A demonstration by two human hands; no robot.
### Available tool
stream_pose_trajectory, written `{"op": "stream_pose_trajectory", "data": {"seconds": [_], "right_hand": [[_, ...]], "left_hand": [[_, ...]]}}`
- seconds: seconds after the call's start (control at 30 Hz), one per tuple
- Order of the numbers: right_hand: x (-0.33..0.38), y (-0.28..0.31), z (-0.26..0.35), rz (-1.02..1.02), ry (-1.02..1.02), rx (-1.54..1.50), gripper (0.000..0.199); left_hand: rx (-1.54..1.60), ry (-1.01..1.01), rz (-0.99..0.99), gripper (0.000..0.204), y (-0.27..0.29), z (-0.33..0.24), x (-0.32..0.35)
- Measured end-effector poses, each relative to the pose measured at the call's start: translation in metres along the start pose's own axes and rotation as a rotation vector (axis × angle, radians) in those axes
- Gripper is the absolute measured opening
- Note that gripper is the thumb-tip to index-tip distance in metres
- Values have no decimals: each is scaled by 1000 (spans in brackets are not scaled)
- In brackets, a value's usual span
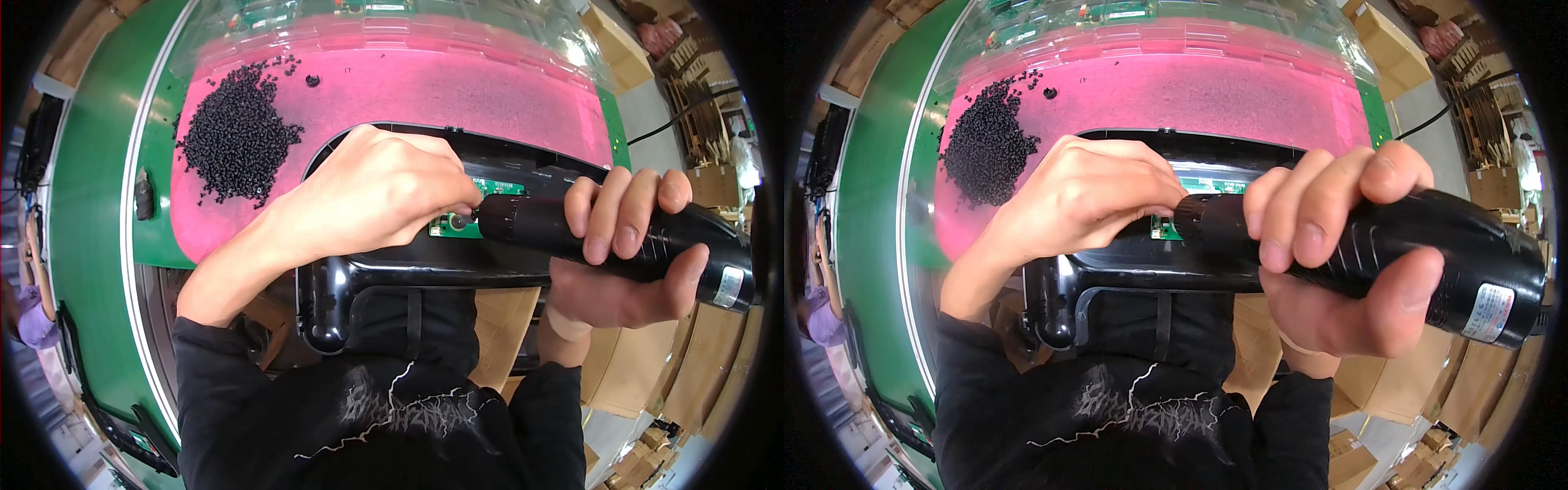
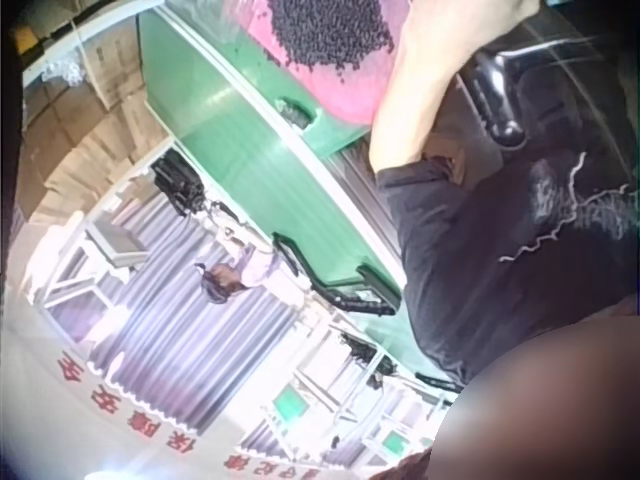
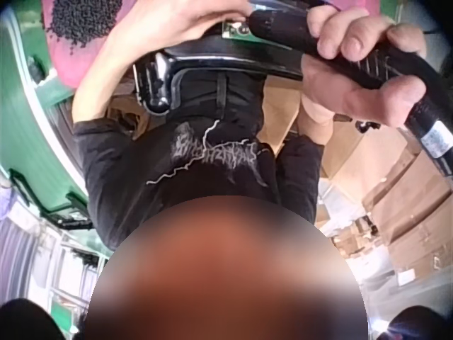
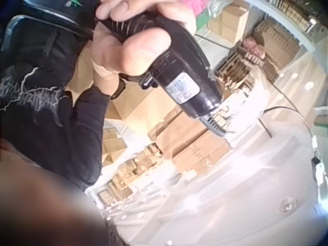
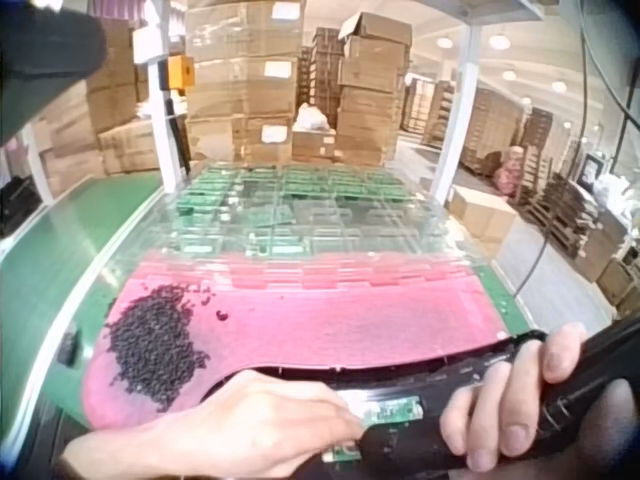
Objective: Assembling circuit boards into black plastic housings using an electric screwdriver.
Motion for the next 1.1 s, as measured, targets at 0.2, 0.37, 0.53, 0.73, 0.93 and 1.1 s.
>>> {"op": "stream_pose_trajectory", "data": {"seconds": [0.2, 0.37, 0.53, 0.73, 0.93, 1.1], "right_hand": [[8, -2, -12, -37, -133, 115, 42], [9, -4, -21, -30, -139, 121, 42], [3, -21, -27, 125, -228, 208, 42], [3, -27, -36, 208, -469, 231, 50], [-2, -33, -46, 187, -411, 213, 53], [3, -33, -35, 244, -416, 352, 54]], "left_hand": [[-108, 136, -183, 9, 18, 7, -3], [-97, 241, -82, 8, 11, 11, -3], [-106, 195, -88, 12, 6, 9, -1], [-123, 225, -16, 14, 5, 10, 3], [-109, 196, 30, 18, 2, 10, 7], [-131, 191, 106, 18, -2, 10, 8]]}}
Point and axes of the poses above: each hand's wrist, its own x-axis away from the middle knuckle, its own y-axis out of the back of the hand, z = x × y, the point moved 6 cm from there along -x, towards the middle knuckle, and after that the axes turned 2 degrees about -y, right-handed, at the moved point
